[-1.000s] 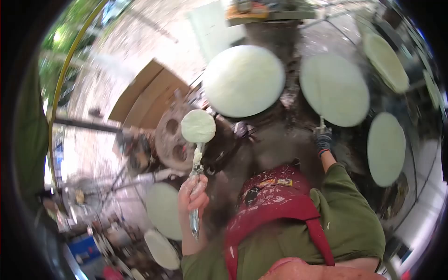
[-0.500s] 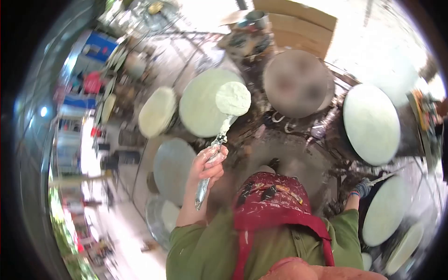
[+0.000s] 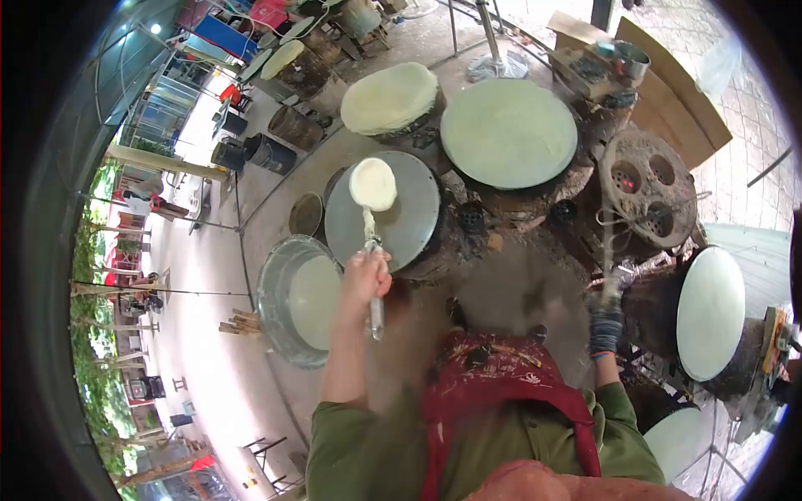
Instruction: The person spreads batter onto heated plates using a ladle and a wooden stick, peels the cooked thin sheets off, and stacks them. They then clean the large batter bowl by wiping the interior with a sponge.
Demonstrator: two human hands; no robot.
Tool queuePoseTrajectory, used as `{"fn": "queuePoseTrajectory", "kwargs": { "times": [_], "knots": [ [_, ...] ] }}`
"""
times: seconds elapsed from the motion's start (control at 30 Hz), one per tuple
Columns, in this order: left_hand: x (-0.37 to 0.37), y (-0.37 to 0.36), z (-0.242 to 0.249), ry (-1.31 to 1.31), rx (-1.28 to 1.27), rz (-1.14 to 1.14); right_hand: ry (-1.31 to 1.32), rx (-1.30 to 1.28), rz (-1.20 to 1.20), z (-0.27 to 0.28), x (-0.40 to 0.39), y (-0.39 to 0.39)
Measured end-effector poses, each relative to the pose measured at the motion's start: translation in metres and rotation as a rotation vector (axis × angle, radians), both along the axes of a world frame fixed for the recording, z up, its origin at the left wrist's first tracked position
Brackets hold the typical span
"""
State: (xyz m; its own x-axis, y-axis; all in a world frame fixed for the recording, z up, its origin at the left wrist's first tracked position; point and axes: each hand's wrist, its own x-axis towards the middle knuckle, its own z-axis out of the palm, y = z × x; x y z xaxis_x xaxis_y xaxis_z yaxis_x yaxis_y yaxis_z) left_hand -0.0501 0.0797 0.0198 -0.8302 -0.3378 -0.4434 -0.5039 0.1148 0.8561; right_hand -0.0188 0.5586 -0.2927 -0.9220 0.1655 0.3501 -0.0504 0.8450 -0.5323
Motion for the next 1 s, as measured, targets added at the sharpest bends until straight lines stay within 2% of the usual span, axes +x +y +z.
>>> {"fn": "queuePoseTrajectory", "kwargs": {
  "times": [0.03, 0.1, 0.13, 0.17, 0.2, 0.23, 0.27, 0.37, 0.47, 0.53, 0.57, 0.6, 0.7, 0.73, 0.83, 0.87, 0.97, 1.0],
  "knots": [
    [-0.005, -0.018, -0.010, -0.061, -0.292, -0.051, 0.026, -0.343, 0.067, 0.054, -0.016, -0.056],
    [-0.023, -0.070, -0.064, 0.054, -0.545, -0.099, -0.186, -0.630, 0.188, 0.119, -0.045, -0.147],
    [-0.035, -0.096, -0.092, 0.112, -0.669, -0.129, -0.415, -0.567, 0.232, 0.125, -0.054, -0.171],
    [-0.053, -0.119, -0.115, 0.124, -0.637, -0.128, -0.490, -0.827, 0.224, 0.135, -0.066, -0.206],
    [-0.083, -0.131, -0.146, 0.127, -0.604, -0.131, -0.518, -0.940, 0.243, 0.129, -0.082, -0.234],
    [-0.091, -0.142, -0.156, 0.120, -0.609, -0.153, -0.547, -1.053, 0.257, 0.123, -0.097, -0.261],
    [-0.100, -0.153, -0.165, 0.114, -0.614, -0.175, -0.530, -1.012, 0.304, 0.108, -0.108, -0.287],
    [-0.106, -0.177, -0.176, 0.079, -0.757, -0.276, -0.183, -0.579, 0.439, 0.111, -0.126, -0.365],
    [-0.118, -0.203, -0.172, 0.101, -0.888, -0.342, -0.203, -0.334, 0.333, 0.097, -0.139, -0.416],
    [-0.114, -0.243, -0.163, 0.112, -0.944, -0.369, -0.399, -0.062, 0.307, 0.103, -0.131, -0.448],
    [-0.110, -0.253, -0.152, 0.226, -0.958, -0.290, -0.493, 0.071, 0.298, 0.106, -0.129, -0.457],
    [-0.106, -0.261, -0.137, 0.338, -0.970, -0.207, -0.429, 0.101, 0.294, 0.102, -0.128, -0.465],
    [-0.099, -0.290, -0.117, 0.541, -0.926, 0.039, -0.508, 0.019, 0.186, 0.113, -0.138, -0.478],
    [-0.094, -0.299, -0.113, 0.584, -0.900, 0.121, -0.558, -0.158, 0.205, 0.111, -0.139, -0.485],
    [-0.059, -0.319, -0.112, 0.605, -0.820, 0.067, -0.699, -0.685, 0.260, 0.082, -0.137, -0.510],
    [-0.046, -0.322, -0.119, 0.481, -0.665, 0.104, -0.768, -0.657, 0.240, 0.055, -0.140, -0.512],
    [0.004, -0.340, -0.192, 0.255, -0.235, 0.200, -0.310, 0.080, 0.383, 0.057, -0.156, -0.481],
    [0.023, -0.342, -0.205, 0.233, -0.206, 0.221, -0.412, -0.118, 0.297, 0.054, -0.160, -0.471]
  ]
}}
